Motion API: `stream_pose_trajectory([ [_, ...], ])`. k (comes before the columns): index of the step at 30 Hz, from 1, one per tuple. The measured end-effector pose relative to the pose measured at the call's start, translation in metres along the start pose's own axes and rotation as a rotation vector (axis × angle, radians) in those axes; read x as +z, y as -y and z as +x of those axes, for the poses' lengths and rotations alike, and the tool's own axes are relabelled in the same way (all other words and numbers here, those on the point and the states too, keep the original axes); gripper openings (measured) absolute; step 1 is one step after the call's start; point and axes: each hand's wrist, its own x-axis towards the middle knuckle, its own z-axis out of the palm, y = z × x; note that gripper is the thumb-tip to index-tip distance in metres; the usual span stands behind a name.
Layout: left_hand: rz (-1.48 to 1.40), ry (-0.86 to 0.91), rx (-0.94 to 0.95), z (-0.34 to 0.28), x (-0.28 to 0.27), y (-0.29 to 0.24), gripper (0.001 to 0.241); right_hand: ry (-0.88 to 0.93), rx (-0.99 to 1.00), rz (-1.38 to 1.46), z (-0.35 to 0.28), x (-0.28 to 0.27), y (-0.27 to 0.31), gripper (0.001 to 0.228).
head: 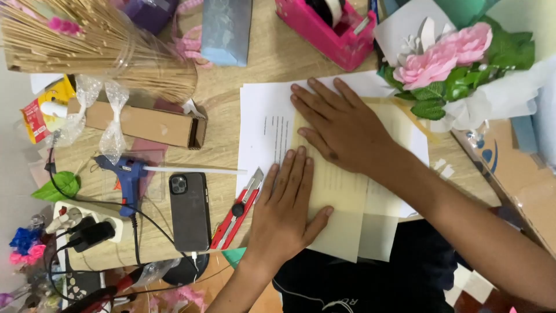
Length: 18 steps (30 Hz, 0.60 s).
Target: The person uses a red utility knife to cut a stack of yellow paper on a cluttered wooden table. They hold the paper steady with one hand while slicing along the edge with the other, then lift the cut sheet to reveal the result.
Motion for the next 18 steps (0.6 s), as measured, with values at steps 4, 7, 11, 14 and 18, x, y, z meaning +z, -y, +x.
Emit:
stream_pose_trajectory([
  [4,-0.038,0.013,-0.020,-0.010,0.002,0.000,0.066,-0.009,-0.038,-0.018,0.006,0.005,-0.005,0.055],
  [7,0.106,0.046,-0.046,-0.001,0.006,0.007,0.067,-0.176,-0.154,-0.168,0.026,0.008,-0.015,0.051],
  [11,0.204,0.018,-0.054,0.003,0.012,0.005,0.065,-0.146,-0.150,-0.148,0.034,0.007,-0.022,0.051],
  [14,0.196,-0.009,-0.074,0.002,0.017,0.004,0.064,-0.189,-0.160,-0.260,0.033,0.002,-0.017,0.047],
  [18,0.192,0.003,-0.102,0.004,0.019,0.006,0.068,-0.219,-0.174,-0.270,0.036,-0.007,0.004,0.042],
])
